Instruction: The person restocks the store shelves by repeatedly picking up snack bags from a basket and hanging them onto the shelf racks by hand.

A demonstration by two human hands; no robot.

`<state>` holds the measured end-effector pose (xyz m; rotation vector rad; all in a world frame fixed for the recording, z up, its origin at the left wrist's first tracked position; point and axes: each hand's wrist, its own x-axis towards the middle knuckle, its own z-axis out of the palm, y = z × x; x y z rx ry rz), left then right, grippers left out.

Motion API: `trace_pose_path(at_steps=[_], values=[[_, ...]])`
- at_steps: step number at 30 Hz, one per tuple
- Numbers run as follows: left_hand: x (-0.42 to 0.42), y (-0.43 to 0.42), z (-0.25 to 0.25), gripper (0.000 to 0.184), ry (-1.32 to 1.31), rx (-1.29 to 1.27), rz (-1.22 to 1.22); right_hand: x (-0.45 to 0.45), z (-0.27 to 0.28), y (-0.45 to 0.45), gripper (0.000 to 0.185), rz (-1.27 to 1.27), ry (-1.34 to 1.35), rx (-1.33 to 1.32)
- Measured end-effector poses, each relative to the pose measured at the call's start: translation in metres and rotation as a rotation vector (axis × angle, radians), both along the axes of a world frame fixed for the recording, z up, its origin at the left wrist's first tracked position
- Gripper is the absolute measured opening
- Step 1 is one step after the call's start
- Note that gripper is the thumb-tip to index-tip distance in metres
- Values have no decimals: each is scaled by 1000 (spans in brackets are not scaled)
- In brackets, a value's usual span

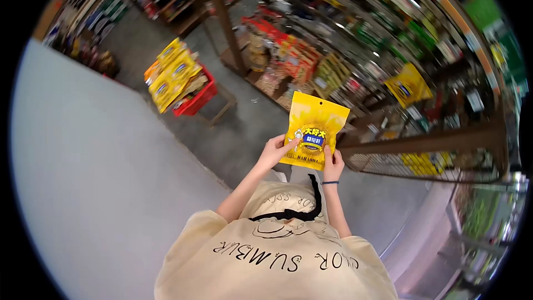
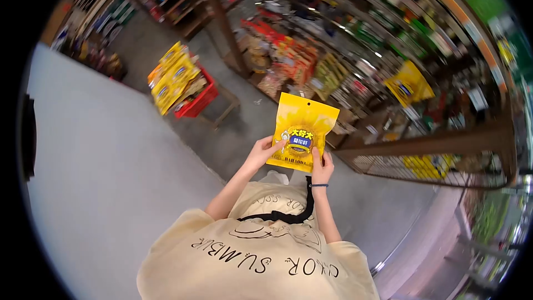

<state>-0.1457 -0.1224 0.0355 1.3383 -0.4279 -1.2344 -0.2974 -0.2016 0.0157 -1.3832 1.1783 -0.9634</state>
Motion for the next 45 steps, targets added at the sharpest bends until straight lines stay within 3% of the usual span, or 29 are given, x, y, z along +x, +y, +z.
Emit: trace_pose_path(at_steps=[10,16,30,35,45], values=[[48,176,-5,30,-28,172,629,126,-18,97,25,693,100,18],[56,220,-14,32,46,124,859,171,-17,130,20,900,106,-11],[203,208,-30,29,-6,148,930,337,-15,105,24,1050,191,-93],[268,195,-30,32,-99,63,1085,415,-28,95,23,1152,193,-105],[356,203,-38,28,-22,118,1156,515,-43,98,23,1355,263,-62]])
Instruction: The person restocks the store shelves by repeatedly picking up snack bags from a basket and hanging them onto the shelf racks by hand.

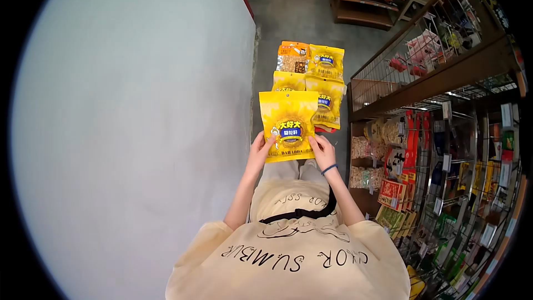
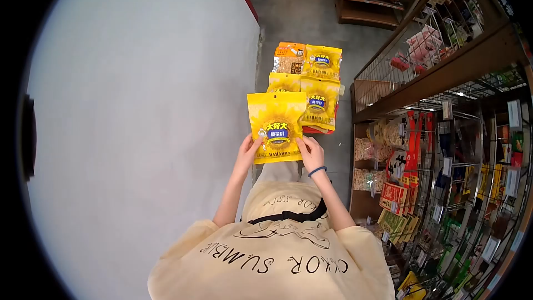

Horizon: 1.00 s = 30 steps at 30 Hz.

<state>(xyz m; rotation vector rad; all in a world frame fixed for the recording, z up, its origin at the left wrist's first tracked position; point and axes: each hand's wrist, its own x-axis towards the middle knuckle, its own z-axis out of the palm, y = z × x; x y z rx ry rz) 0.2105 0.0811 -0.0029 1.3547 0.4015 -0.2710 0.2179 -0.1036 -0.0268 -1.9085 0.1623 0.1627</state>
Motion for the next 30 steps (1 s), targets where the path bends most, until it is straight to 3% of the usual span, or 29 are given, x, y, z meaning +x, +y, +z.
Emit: trace_pose_path(at_steps=[9,19,30], values=[[103,32,-11,26,67,45,-5,87,-33,35,25,-82,18,42],[233,55,-38,29,72,-22,-181,196,-61,57,27,-298,-44,8],[314,55,-89,31,185,32,-421,266,-74,46,31,-320,283,-240]])
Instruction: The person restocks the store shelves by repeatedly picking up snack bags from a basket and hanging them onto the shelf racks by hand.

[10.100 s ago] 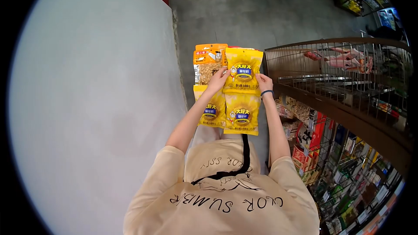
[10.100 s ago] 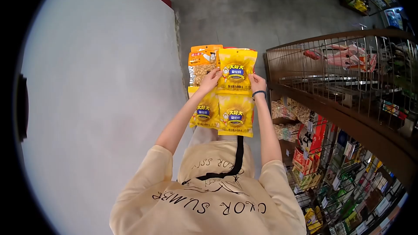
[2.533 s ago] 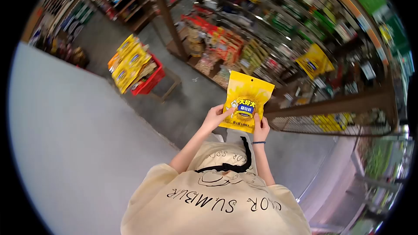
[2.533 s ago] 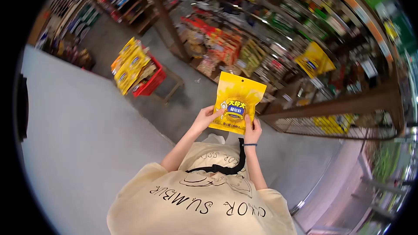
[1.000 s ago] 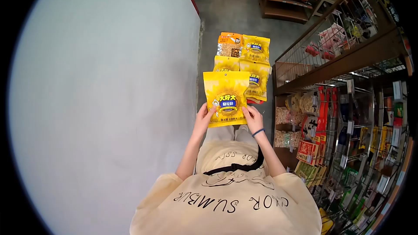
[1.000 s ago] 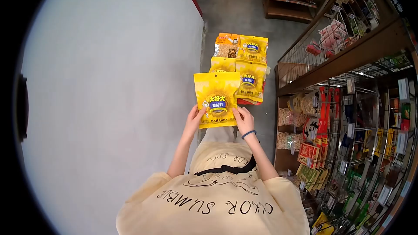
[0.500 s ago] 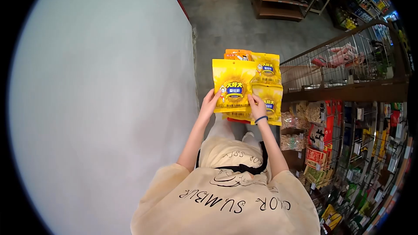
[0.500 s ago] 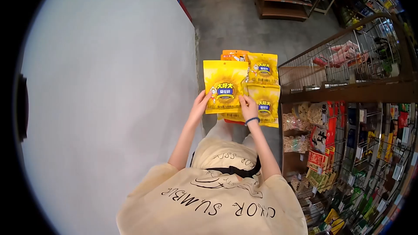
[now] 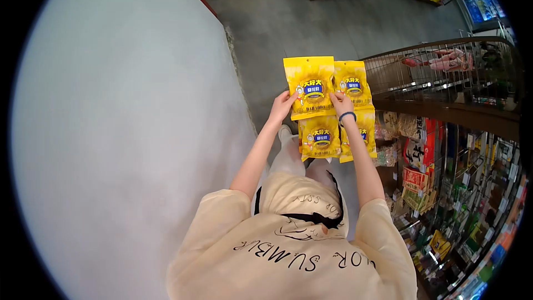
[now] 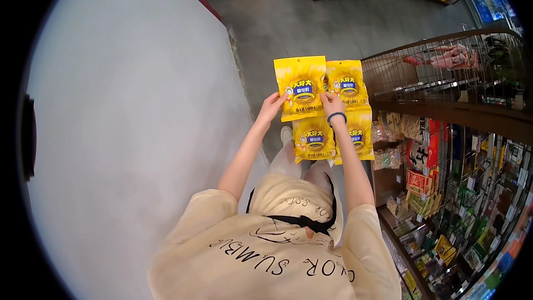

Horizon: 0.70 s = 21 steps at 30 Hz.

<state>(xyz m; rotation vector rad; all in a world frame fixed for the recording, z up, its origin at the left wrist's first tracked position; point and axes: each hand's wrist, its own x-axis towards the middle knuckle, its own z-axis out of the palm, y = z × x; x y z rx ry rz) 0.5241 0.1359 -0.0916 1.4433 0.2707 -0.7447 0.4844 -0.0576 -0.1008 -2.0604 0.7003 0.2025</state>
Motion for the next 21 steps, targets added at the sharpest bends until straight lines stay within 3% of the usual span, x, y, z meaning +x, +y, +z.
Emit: trace_pose_path(at_steps=[7,11,17,21], values=[[11,0,-19,36,63,61,-69,9,-22,1,29,-36,16,-108],[14,-3,-25,28,37,101,-33,14,-28,0,26,28,113,-179],[17,-8,-76,30,-37,128,-69,8,-43,5,24,27,169,-242],[13,-10,-93,30,-59,157,-99,1,-46,13,30,-22,70,-295]])
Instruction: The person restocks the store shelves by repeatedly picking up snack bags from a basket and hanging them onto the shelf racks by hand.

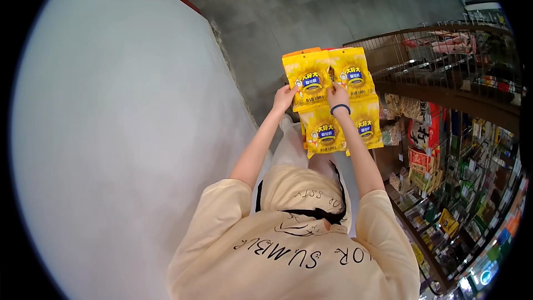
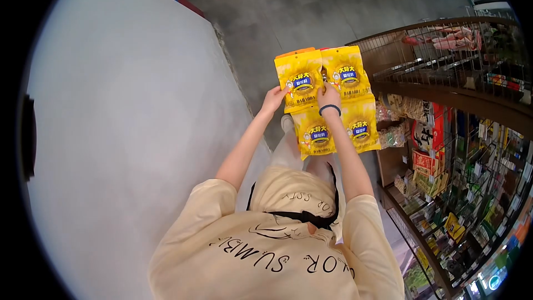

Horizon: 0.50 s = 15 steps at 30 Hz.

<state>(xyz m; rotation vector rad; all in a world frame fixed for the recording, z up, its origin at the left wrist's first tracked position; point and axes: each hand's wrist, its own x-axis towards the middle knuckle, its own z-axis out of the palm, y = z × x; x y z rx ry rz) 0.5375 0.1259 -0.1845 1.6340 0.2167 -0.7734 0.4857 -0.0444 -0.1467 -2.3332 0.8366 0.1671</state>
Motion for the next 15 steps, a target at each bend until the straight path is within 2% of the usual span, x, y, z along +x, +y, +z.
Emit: trace_pose_path(at_steps=[3,11,15], values=[[-2,3,3,30,107,124,-66,0,15,11,36,39,9,-79],[1,3,-4,31,82,154,-116,-11,29,28,43,106,96,-243],[1,1,0,31,116,90,-55,-11,28,28,42,126,134,-316]])
